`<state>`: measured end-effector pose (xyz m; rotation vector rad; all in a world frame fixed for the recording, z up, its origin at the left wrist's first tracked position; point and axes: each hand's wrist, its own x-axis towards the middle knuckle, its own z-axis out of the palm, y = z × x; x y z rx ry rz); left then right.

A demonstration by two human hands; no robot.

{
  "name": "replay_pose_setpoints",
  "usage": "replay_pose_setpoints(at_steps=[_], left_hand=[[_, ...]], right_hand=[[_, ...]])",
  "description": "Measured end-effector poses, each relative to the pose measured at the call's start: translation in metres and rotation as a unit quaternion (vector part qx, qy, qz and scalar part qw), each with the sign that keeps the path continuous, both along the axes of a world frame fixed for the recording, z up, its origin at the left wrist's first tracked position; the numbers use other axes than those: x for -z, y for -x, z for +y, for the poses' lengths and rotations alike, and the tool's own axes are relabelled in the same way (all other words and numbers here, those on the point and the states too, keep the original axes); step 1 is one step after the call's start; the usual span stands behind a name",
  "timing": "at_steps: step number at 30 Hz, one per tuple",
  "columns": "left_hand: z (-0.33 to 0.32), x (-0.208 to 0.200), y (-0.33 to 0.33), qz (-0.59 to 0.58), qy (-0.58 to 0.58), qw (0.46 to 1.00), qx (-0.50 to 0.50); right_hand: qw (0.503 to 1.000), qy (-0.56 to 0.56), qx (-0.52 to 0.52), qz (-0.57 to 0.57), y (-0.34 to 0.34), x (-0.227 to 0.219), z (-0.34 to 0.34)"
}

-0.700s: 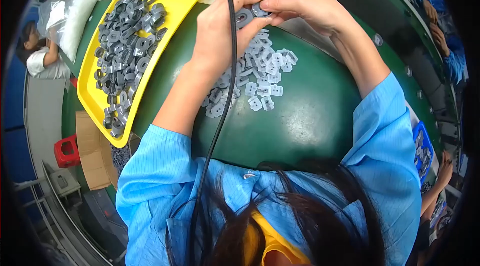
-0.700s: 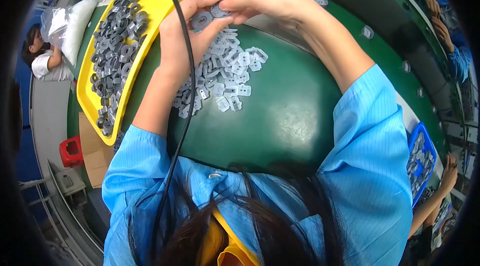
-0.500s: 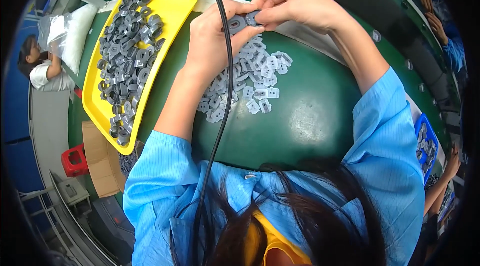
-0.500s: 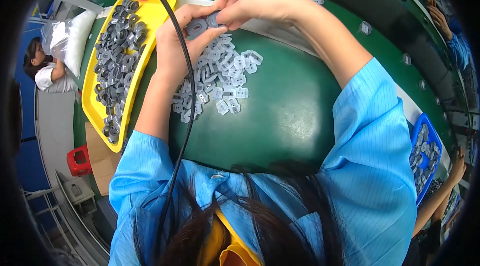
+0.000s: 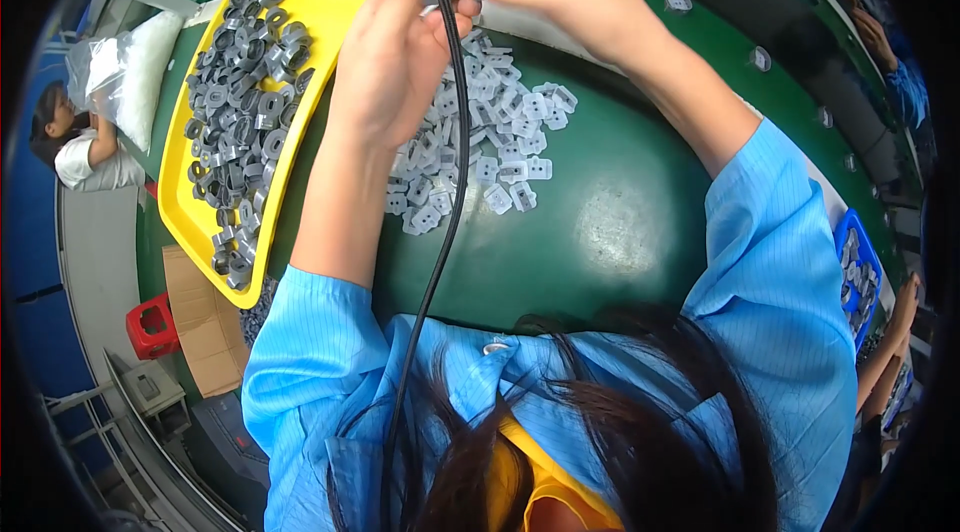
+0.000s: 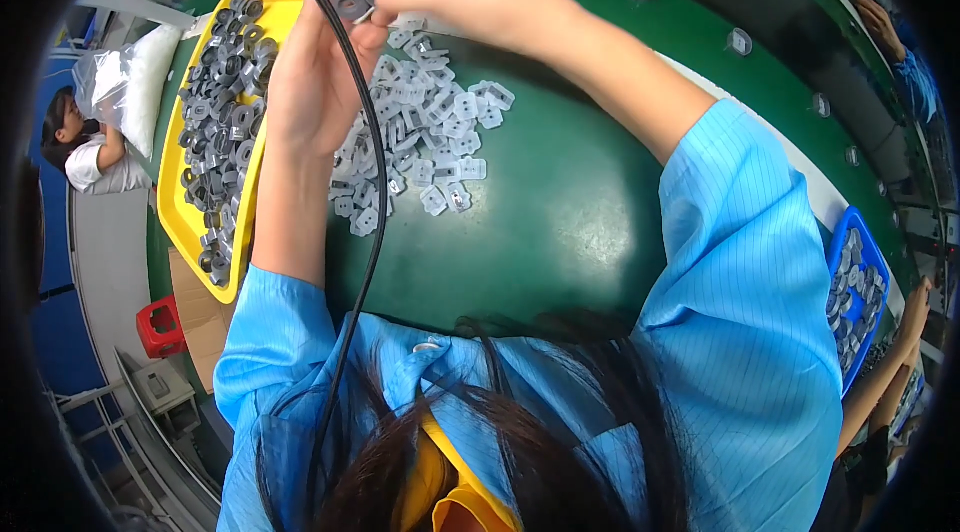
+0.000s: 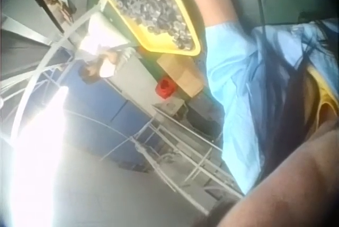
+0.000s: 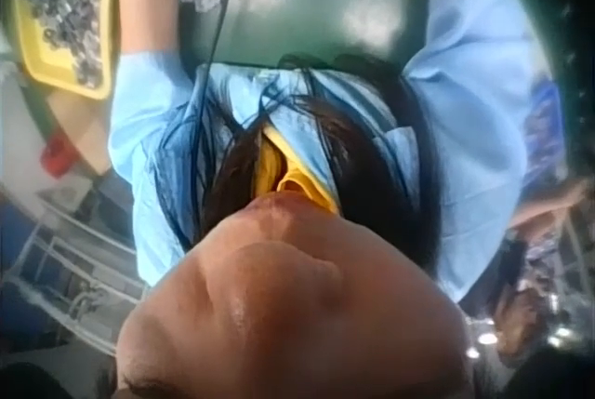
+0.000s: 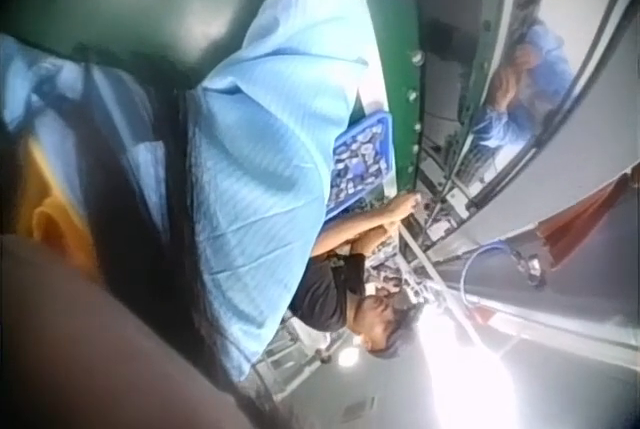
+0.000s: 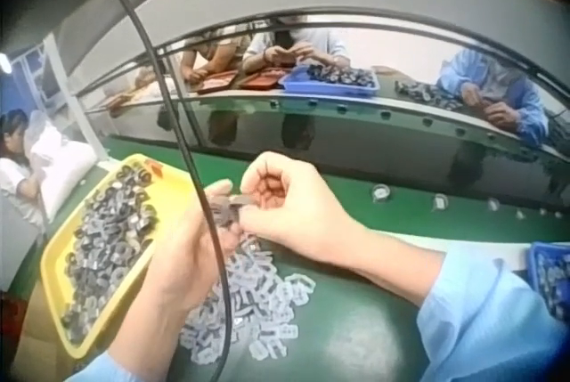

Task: The person assembles small plastic parts and metal components by hand on a factory assembly line.

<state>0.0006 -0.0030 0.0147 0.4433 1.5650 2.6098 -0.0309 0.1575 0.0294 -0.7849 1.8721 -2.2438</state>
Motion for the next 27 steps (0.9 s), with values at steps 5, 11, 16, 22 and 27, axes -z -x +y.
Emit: replay_pose_setpoints(at_steps=[5,11,16,22,27], left_hand=[[0.01,-0.004,0.005,-0.084,-0.048,0.995,0.006],[-0.01,0.013,0.015,-0.068,0.021,0.997,-0.029],[-0.037,0.015,0.024,-0.073,0.181,0.974,-0.114],[-0.035,0.017,0.025,-0.067,0.272,0.954,-0.11],[-0.033,0.019,0.017,0.03,0.449,0.872,-0.191]], right_hand=[[0.704,-0.165,0.241,0.647,0.005,-0.003,-0.003],[0.991,-0.123,0.041,0.022,0.02,0.007,0.008],[0.95,-0.251,0.184,-0.037,0.066,0.036,0.046],[0.872,-0.397,0.213,0.19,0.051,0.022,0.031],[0.773,-0.597,0.119,0.18,0.026,0.007,-0.019]])
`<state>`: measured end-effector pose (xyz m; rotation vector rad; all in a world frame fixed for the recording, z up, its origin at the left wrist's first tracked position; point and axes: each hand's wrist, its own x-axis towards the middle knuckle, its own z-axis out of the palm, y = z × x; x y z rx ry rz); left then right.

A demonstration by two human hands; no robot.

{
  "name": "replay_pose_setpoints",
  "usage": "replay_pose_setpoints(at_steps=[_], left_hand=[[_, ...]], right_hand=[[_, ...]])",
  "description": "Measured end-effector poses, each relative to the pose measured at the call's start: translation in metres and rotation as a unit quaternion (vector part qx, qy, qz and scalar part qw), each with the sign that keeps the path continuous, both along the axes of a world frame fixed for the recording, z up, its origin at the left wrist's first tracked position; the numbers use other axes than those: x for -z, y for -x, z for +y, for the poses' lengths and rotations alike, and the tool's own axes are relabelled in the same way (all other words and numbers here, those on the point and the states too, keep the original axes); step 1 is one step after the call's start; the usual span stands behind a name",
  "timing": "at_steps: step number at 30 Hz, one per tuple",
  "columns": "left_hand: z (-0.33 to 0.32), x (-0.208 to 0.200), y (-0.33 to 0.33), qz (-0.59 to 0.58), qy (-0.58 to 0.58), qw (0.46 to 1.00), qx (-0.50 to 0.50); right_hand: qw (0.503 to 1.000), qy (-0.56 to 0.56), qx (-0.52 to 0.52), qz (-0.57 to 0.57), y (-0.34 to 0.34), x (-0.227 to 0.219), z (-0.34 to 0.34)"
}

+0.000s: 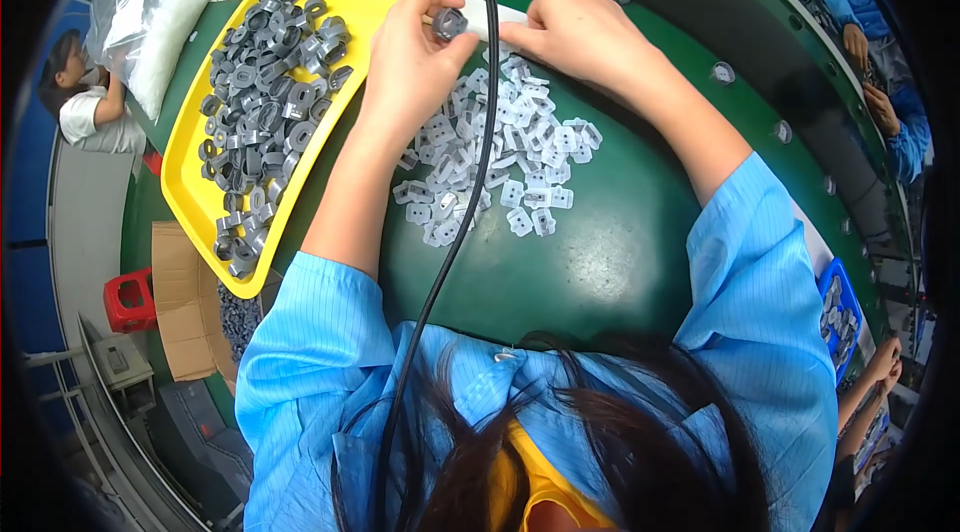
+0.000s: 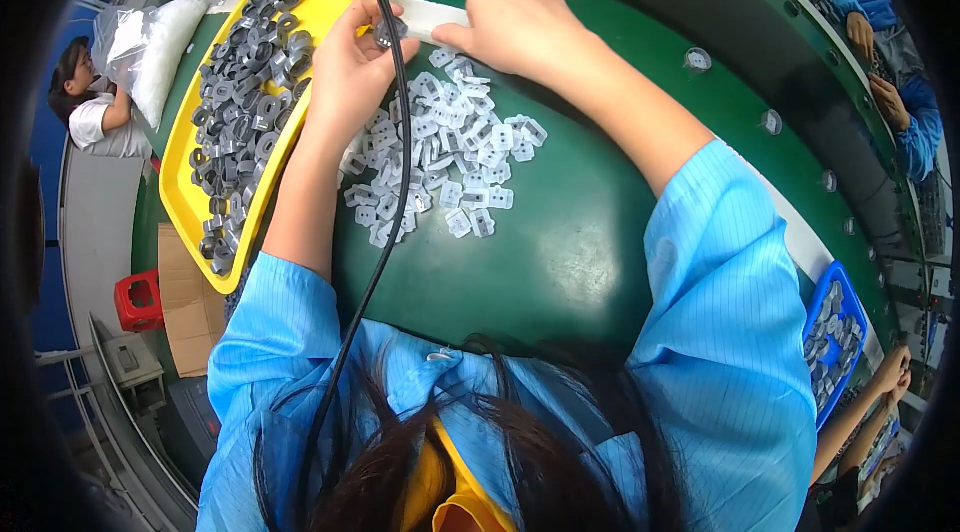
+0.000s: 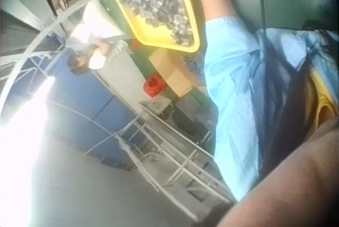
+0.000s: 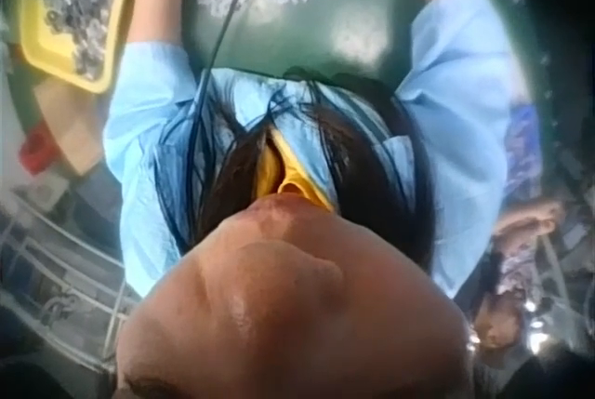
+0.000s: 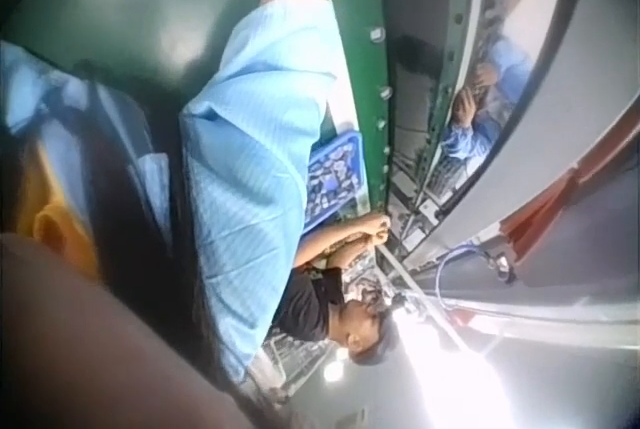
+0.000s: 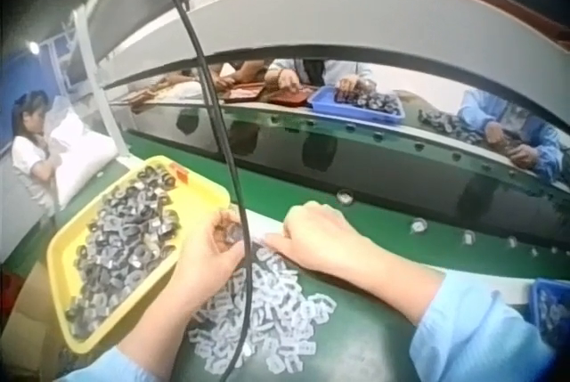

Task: The person assembles small plastic parts and metal components by hand on a factory assembly line.

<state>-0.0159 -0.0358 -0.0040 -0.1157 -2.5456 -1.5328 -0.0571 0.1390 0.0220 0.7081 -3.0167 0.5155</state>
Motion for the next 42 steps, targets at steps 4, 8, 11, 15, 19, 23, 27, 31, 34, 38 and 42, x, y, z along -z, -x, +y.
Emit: replay_pose_setpoints(at_steps=[4,8,11,15,19,23,27,31,34,38,42], left_hand=[[0.002,-0.003,0.001,0.082,0.109,0.99,-0.036],[0.005,0.001,0.002,0.053,0.025,0.997,-0.041],[0.004,0.009,0.003,0.051,-0.075,0.996,-0.011],[0.027,-0.003,-0.008,0.101,-0.027,0.994,-0.044],[0.027,0.0,-0.006,0.156,-0.054,0.985,-0.05],[0.022,0.003,-0.007,0.233,0.015,0.972,-0.035],[0.024,0.003,-0.004,0.234,0.048,0.971,-0.021],[0.025,0.001,-0.008,0.281,0.072,0.957,0.001],[0.024,-0.004,-0.01,0.269,0.076,0.96,0.034],[0.016,-0.008,-0.009,0.227,0.072,0.967,0.094],[0.014,-0.008,-0.011,0.211,0.103,0.965,0.12]], right_hand=[[0.993,0.093,-0.05,0.05,0.006,0.015,-0.003],[0.931,0.273,-0.052,-0.238,0.015,0.019,0.004],[0.801,0.496,-0.023,-0.335,0.015,0.011,0.011],[0.838,0.513,-0.055,-0.179,0.005,0.018,0.0],[0.892,0.436,-0.081,-0.088,0.004,0.015,0.001],[0.927,0.357,-0.106,-0.049,-0.002,0.004,0.003],[0.923,0.371,-0.099,-0.03,0.0,0.006,0.003],[0.826,0.487,-0.083,-0.27,0.002,0.009,0.005],[0.809,0.485,-0.087,-0.32,0.011,0.008,0.013],[0.854,0.401,-0.12,-0.311,0.01,-0.003,0.021],[0.946,0.26,-0.145,-0.128,-0.009,-0.018,0.013]])
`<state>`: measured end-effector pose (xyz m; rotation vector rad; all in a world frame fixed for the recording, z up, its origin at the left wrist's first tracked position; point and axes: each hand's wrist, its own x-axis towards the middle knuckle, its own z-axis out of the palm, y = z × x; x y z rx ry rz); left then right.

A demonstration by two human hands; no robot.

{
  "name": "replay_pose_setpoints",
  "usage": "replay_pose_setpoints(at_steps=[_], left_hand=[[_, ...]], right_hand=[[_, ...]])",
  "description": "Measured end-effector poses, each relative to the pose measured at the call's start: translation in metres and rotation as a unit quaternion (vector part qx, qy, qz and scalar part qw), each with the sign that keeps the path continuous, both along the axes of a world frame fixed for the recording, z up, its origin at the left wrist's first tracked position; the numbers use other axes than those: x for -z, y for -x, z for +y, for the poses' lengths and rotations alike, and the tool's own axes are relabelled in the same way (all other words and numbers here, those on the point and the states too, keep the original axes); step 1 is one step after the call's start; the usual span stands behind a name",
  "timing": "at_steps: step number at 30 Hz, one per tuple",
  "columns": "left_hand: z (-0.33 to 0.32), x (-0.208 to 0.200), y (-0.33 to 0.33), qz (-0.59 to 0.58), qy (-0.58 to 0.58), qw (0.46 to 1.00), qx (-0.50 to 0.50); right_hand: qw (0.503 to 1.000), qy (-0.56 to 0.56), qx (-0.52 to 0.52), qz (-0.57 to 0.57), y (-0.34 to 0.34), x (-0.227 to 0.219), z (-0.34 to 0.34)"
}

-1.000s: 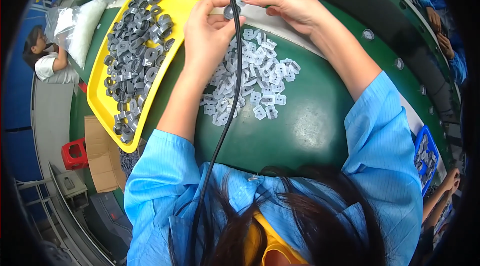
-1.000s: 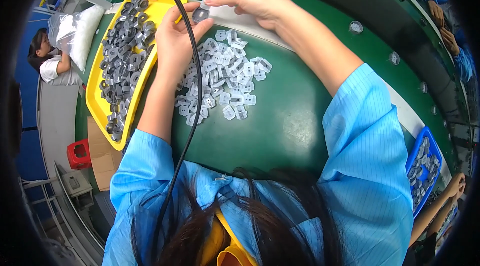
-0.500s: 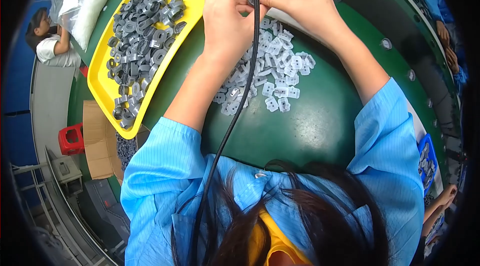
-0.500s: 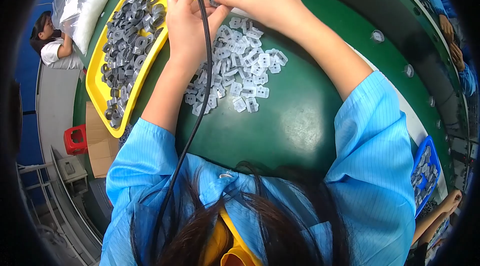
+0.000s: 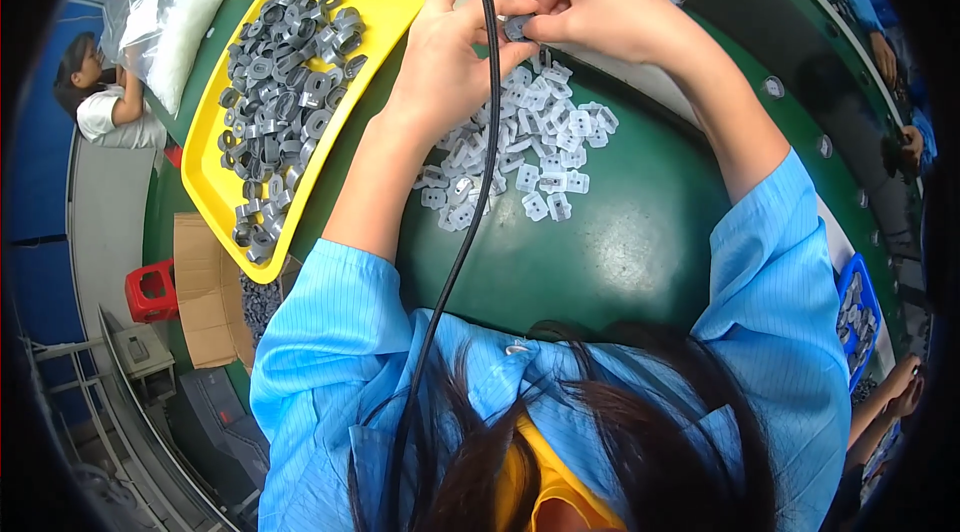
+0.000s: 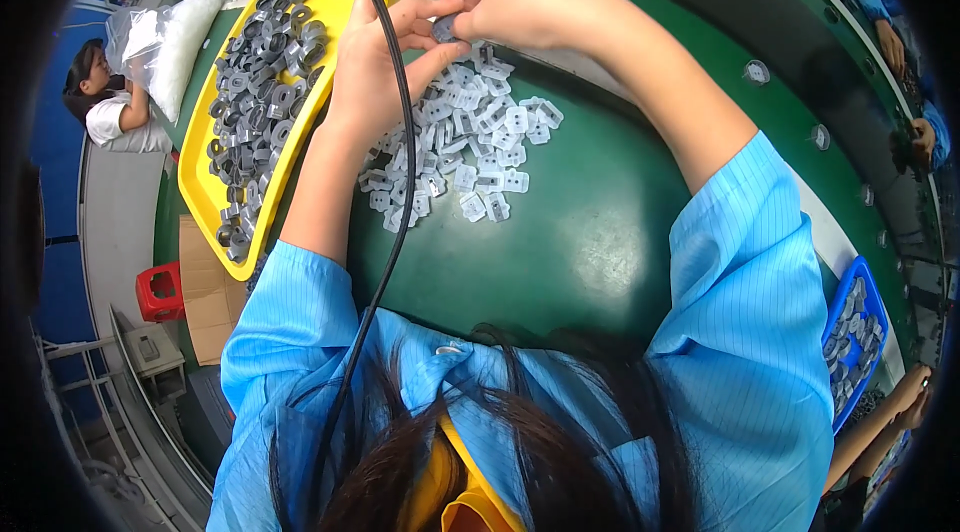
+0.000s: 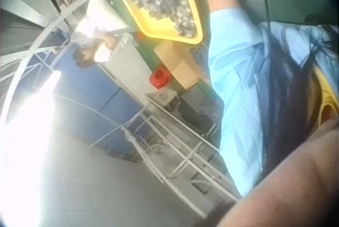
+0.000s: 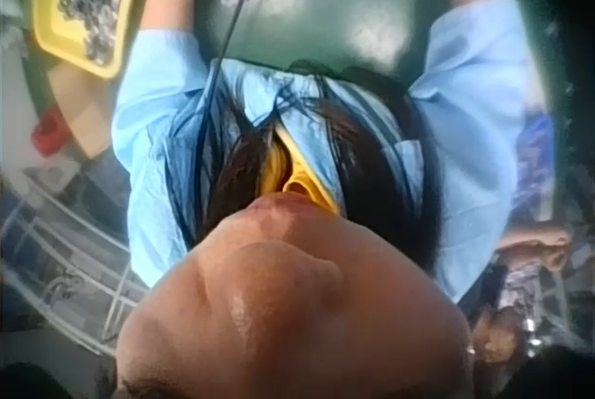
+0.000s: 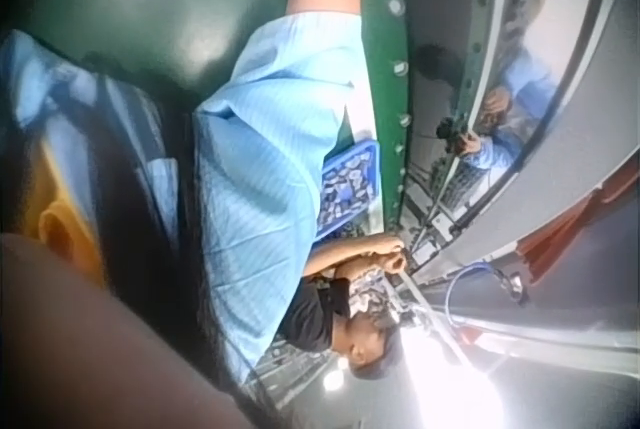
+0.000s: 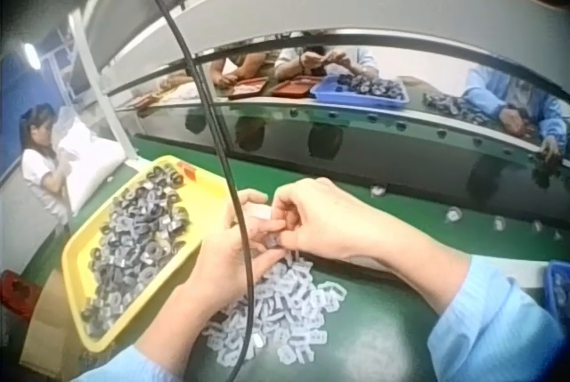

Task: The person assembles small plastic parts and metal components by hand on a factory assembly line.

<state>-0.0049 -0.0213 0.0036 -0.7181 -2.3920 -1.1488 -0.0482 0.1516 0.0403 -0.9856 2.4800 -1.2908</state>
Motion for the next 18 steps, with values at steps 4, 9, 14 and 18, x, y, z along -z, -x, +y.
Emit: replay_pose_setpoints(at_steps=[4,9,14,18], left_hand=[[-0.004,0.003,0.008,0.088,-0.013,0.996,0.013],[0.004,-0.016,-0.009,0.019,-0.058,0.988,0.14],[-0.006,-0.014,0.001,0.028,0.048,0.997,-0.054],[-0.076,-0.03,0.015,-0.021,0.312,0.924,-0.218]], right_hand=[[0.996,-0.016,0.04,0.073,-0.011,-0.015,-0.006],[0.862,0.324,-0.105,-0.375,0.011,0.003,0.003],[0.865,0.313,0.009,-0.392,0.03,0.025,0.004],[0.949,0.147,0.248,-0.125,0.064,0.052,0.031]])
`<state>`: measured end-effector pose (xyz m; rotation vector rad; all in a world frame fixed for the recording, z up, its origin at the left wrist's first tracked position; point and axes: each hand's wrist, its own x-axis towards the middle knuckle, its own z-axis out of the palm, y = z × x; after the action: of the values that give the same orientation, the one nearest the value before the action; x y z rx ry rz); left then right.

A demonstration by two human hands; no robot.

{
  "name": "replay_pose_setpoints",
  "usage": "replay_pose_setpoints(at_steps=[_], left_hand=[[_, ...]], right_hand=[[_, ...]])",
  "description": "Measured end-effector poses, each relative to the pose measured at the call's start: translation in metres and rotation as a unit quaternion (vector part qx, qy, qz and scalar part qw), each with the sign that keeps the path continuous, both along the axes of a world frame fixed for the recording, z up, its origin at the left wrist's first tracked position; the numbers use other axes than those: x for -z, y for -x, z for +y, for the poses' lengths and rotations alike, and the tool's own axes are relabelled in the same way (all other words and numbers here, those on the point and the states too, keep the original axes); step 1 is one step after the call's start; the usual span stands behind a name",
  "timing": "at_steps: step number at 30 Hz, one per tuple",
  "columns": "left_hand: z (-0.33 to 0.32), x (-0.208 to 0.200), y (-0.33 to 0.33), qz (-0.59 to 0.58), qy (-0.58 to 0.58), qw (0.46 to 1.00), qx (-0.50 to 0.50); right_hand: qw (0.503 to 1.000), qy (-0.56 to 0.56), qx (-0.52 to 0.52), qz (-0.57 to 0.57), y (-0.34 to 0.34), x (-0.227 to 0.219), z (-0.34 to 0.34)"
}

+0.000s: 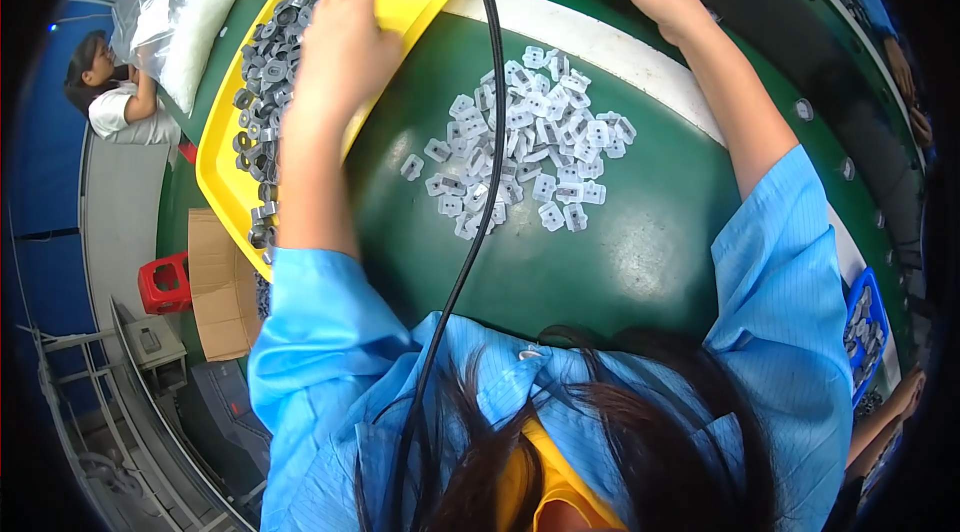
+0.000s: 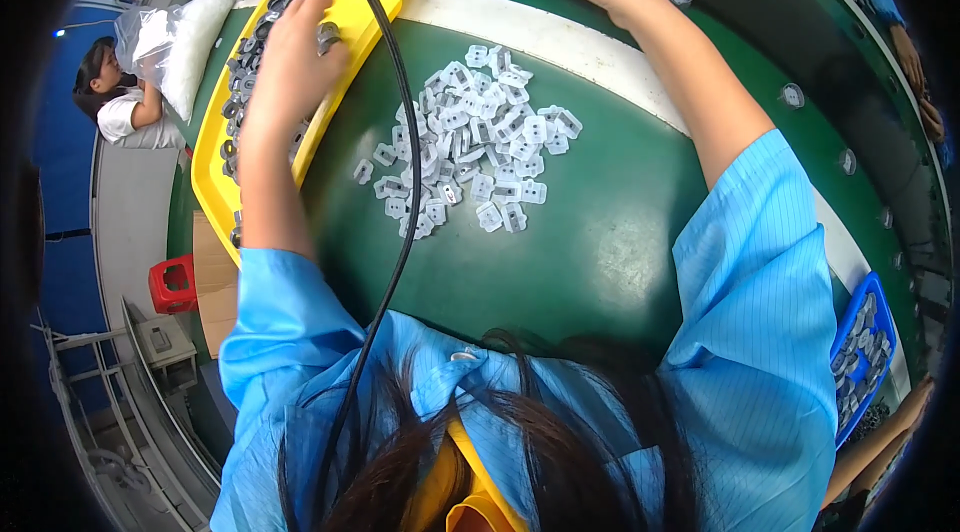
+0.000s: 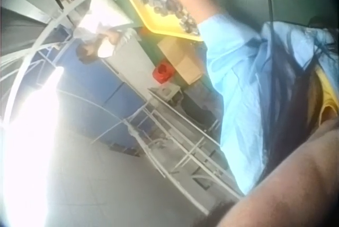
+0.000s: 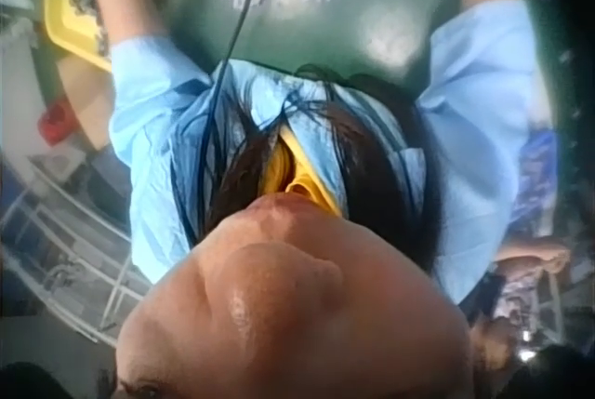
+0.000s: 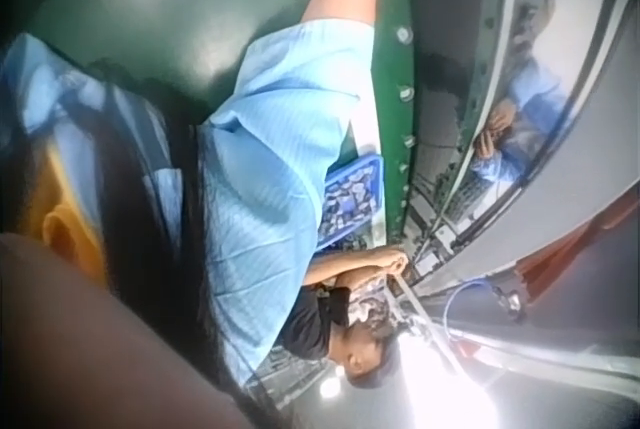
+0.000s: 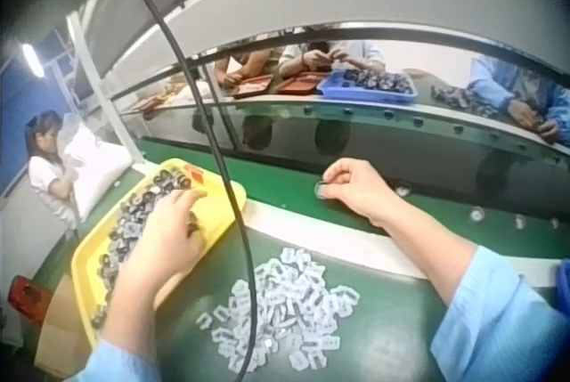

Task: The person assembles small plastic parts and metal components by hand on a factory assembly line.

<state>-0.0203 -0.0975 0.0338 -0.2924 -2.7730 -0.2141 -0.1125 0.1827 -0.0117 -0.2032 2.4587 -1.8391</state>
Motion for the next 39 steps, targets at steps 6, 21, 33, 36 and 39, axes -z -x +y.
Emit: replay_pose_setpoints(at_steps=[6,21,33,36,39], left_hand=[[-0.062,0.002,0.017,-0.17,0.016,0.985,0.026],[-0.005,-0.021,0.01,-0.138,-0.548,0.824,0.042],[0.033,0.014,-0.024,-0.243,-0.684,0.685,0.062],[0.053,0.016,-0.018,-0.087,-0.438,0.895,0.027],[0.067,0.021,-0.008,0.016,-0.285,0.958,0.036]], right_hand=[[0.978,-0.106,0.102,0.15,-0.002,-0.01,0.003],[0.883,-0.267,-0.277,0.267,-0.048,-0.004,-0.03],[0.876,-0.386,-0.163,0.238,-0.059,-0.02,-0.033],[0.885,-0.3,-0.175,0.31,-0.06,-0.004,-0.035],[0.896,-0.259,-0.173,0.316,-0.048,0.006,-0.034]])
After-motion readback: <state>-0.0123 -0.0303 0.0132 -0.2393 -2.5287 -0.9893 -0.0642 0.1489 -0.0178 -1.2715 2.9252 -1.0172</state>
